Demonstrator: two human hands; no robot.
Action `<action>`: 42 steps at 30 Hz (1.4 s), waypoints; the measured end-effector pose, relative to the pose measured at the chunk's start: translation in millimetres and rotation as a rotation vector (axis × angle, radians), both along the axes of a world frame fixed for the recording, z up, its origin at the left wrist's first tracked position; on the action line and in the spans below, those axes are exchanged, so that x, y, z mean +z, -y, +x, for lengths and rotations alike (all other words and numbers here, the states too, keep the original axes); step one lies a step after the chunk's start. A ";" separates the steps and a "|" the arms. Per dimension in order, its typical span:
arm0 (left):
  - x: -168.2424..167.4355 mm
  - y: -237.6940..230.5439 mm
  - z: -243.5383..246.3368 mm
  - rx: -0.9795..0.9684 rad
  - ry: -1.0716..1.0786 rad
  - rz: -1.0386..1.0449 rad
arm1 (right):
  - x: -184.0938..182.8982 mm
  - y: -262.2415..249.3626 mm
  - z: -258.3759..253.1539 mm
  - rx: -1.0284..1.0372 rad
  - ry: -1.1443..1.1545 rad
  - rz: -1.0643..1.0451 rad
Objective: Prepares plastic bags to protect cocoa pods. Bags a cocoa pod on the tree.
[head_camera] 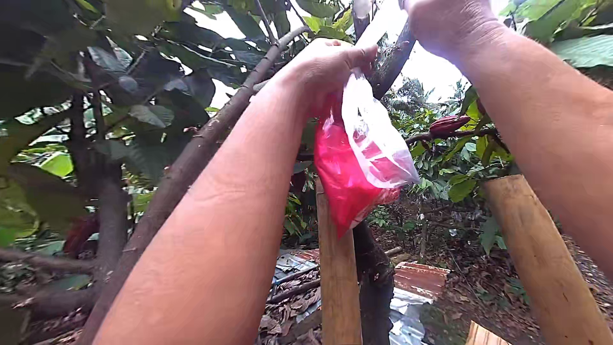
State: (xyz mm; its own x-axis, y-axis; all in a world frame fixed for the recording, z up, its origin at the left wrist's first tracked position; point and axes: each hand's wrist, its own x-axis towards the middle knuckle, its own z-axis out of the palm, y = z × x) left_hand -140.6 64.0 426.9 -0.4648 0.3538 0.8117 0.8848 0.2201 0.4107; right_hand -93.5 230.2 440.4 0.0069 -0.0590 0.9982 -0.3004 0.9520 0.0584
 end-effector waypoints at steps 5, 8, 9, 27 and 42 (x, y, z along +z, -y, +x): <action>0.2 -3.9 -19.9 -0.474 0.258 0.381 | -47.6 3.0 -37.3 -0.212 -0.050 0.510; -14.0 -0.5 -8.2 -0.490 0.287 0.274 | -54.5 8.5 -29.8 -0.162 -0.063 0.697; -16.4 0.1 -4.2 -0.433 0.269 0.201 | -47.6 7.6 -25.6 -0.145 -0.046 0.722; 5.3 9.0 -36.7 -0.011 -0.214 0.114 | -5.7 20.5 -47.1 0.820 0.337 -0.039; -5.2 1.3 -63.2 -0.239 -0.497 0.304 | -14.0 23.7 -40.2 0.871 0.511 -0.321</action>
State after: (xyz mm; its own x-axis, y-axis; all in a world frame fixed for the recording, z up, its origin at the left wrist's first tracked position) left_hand -203.8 62.7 421.7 0.0573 0.1211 0.9910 0.9964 -0.0690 -0.0492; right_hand -133.7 206.5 426.5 -0.5055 0.0313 0.8623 -0.8042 0.3449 -0.4840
